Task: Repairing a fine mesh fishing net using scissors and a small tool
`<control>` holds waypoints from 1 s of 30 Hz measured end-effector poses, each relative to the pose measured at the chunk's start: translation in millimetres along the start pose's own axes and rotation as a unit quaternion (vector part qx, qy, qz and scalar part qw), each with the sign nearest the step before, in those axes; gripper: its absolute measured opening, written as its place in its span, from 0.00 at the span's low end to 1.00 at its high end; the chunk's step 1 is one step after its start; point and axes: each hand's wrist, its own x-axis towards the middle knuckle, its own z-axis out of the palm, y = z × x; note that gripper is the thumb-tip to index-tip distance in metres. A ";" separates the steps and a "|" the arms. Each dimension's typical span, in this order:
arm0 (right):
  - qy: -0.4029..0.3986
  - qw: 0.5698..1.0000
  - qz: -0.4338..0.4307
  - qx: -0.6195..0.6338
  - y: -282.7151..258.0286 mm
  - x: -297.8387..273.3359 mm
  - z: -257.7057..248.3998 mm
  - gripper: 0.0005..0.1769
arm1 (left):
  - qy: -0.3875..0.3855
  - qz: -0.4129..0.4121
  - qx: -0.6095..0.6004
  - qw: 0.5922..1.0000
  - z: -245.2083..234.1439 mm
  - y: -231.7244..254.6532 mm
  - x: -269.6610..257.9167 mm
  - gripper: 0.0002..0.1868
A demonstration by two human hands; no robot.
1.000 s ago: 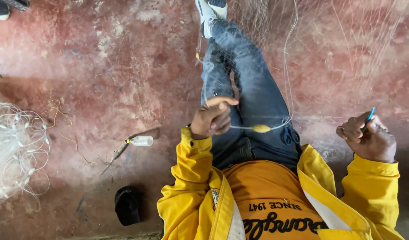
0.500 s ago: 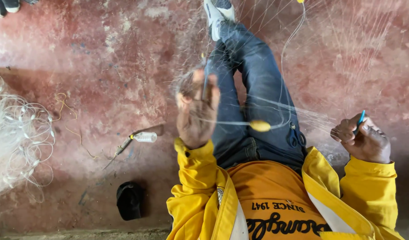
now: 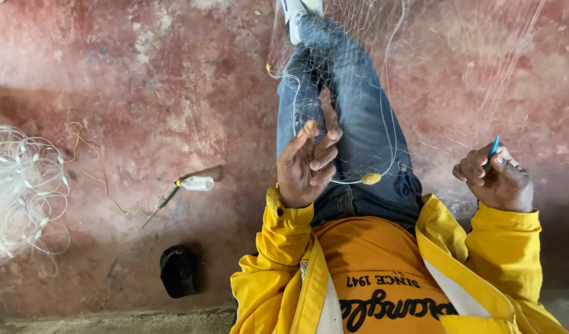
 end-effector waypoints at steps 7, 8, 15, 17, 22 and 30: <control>0.004 1.000 -0.007 -0.011 2.4 -0.7 -5.1 0.09 | -0.067 -0.077 -0.135 0.986 -22.2 -20.3 10.0 0.35; 0.007 1.000 -0.008 0.000 2.6 -1.1 -6.6 0.08 | -0.070 -0.092 -0.130 0.985 -23.4 -23.3 12.0 0.38; 0.026 1.000 -0.012 0.000 3.4 -7.8 -15.1 0.08 | -0.019 -0.033 -0.195 0.980 -35.0 -47.3 13.6 0.21; 0.032 0.999 -0.016 0.004 2.2 -6.8 -12.4 0.08 | 0.022 -0.038 -0.182 0.982 -43.6 -52.9 9.9 0.23; 0.031 0.999 -0.018 -0.011 0.1 -5.3 -10.8 0.09 | 0.023 -0.091 -0.143 0.985 -48.3 -61.9 19.1 0.37; 0.070 0.997 -0.020 0.016 -0.5 -16.3 -19.1 0.07 | -0.046 -0.187 0.016 0.981 -10.8 -39.3 43.9 0.22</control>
